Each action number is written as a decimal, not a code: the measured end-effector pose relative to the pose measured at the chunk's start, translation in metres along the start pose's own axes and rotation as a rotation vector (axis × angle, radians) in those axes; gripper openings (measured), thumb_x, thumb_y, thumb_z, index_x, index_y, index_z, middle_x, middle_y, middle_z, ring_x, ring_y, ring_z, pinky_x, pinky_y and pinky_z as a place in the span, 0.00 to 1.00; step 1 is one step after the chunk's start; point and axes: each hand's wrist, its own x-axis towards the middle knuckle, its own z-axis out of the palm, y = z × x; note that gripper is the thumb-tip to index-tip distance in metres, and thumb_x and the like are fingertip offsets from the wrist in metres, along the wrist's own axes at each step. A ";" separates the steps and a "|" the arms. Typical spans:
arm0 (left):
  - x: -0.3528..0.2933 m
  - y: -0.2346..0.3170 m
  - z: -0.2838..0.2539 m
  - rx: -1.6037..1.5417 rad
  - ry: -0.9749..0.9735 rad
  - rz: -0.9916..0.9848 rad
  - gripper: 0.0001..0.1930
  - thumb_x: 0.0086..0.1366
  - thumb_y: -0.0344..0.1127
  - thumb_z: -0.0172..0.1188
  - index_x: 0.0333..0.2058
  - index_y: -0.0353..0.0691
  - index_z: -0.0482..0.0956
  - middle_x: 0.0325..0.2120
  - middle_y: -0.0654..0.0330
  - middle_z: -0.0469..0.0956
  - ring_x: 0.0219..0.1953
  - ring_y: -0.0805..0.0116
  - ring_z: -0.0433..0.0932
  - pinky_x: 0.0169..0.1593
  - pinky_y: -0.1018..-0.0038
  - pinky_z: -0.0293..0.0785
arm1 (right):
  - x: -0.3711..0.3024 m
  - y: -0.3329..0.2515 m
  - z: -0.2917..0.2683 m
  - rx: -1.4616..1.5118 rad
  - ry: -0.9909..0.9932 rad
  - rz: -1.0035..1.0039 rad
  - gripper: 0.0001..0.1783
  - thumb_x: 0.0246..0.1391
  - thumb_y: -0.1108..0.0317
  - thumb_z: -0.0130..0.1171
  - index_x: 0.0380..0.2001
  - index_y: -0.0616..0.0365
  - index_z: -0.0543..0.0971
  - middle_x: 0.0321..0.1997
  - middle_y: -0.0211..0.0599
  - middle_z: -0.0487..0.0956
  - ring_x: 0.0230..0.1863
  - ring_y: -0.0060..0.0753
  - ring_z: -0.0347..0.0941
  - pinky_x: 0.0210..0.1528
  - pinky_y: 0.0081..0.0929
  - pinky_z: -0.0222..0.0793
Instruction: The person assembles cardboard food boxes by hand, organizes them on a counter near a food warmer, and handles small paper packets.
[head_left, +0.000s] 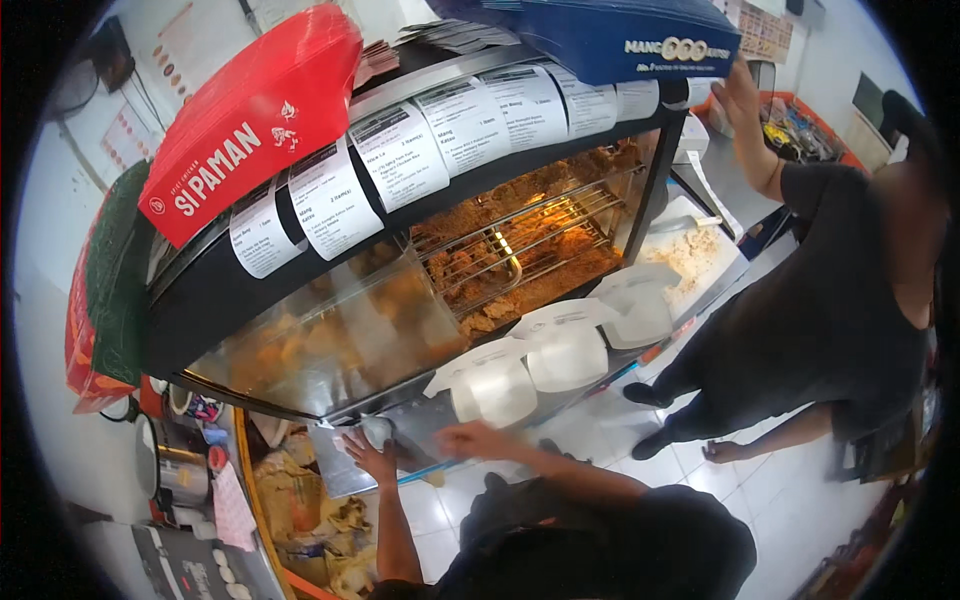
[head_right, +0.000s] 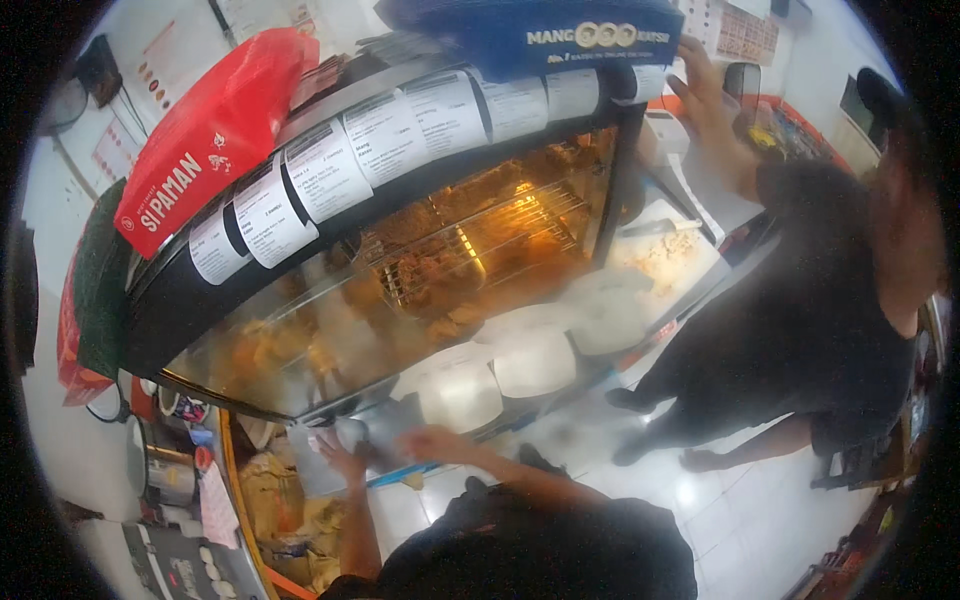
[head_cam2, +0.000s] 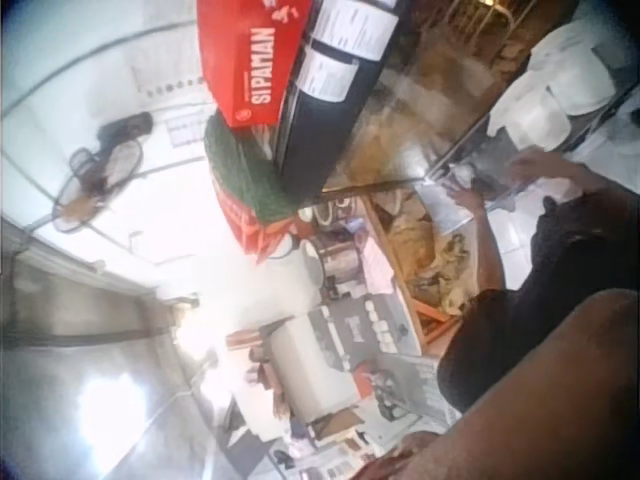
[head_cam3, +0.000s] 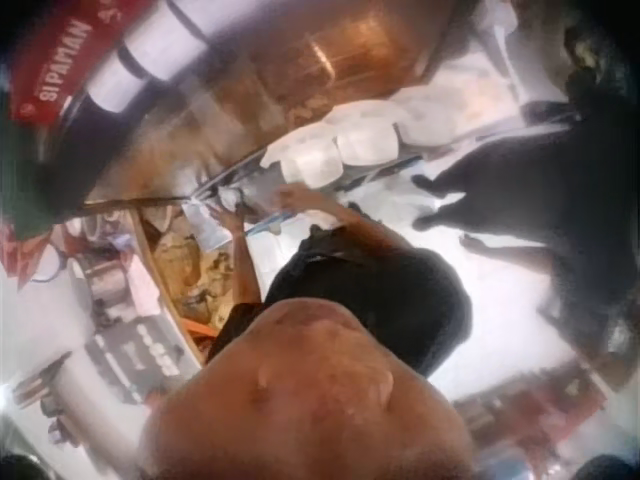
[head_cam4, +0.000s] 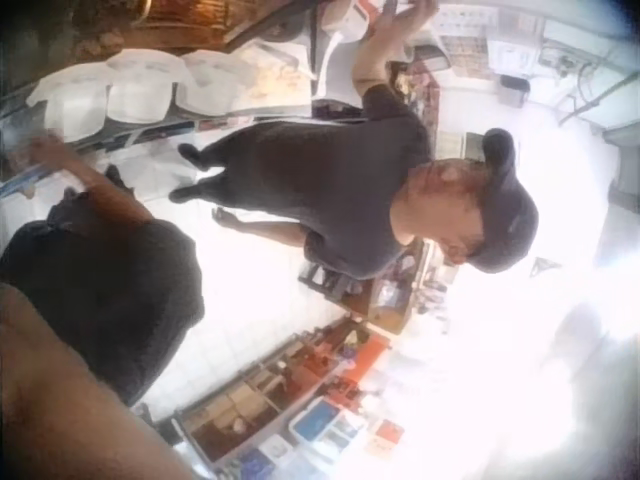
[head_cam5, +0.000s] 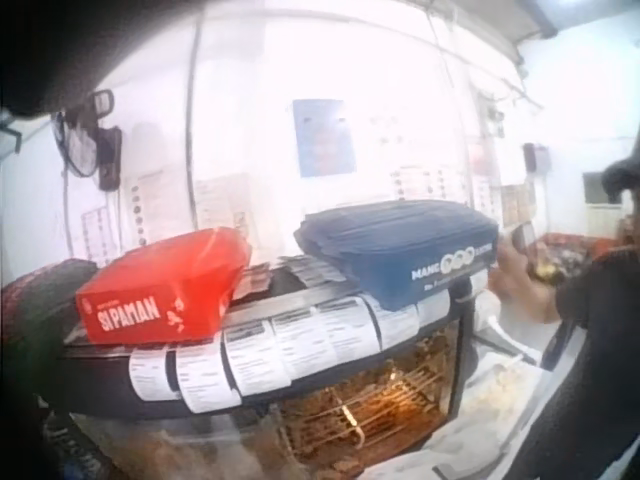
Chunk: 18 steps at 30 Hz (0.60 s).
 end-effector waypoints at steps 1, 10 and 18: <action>-0.007 0.014 0.002 -0.066 0.028 0.044 0.40 0.51 0.34 0.72 0.64 0.41 0.66 0.70 0.41 0.50 0.71 0.35 0.49 0.68 0.46 0.57 | -0.033 0.000 -0.028 0.068 0.178 0.007 0.24 0.64 0.59 0.59 0.59 0.61 0.75 0.49 0.37 0.82 0.46 0.27 0.79 0.47 0.28 0.78; -0.115 0.214 0.026 -0.858 -0.547 -0.035 0.30 0.62 0.35 0.66 0.59 0.28 0.67 0.52 0.44 0.75 0.49 0.54 0.79 0.45 0.68 0.79 | -0.227 -0.070 -0.234 -0.579 1.616 -0.167 0.12 0.65 0.68 0.55 0.49 0.61 0.80 0.35 0.33 0.80 0.29 0.17 0.71 0.33 0.18 0.69; -0.118 0.191 0.056 -0.856 -0.556 -0.183 0.31 0.64 0.37 0.66 0.61 0.28 0.65 0.55 0.45 0.73 0.49 0.57 0.79 0.48 0.69 0.77 | -0.131 -0.299 -0.197 -1.035 1.358 -0.836 0.21 0.57 0.74 0.64 0.54 0.59 0.77 0.57 0.45 0.74 0.42 0.30 0.74 0.39 0.22 0.72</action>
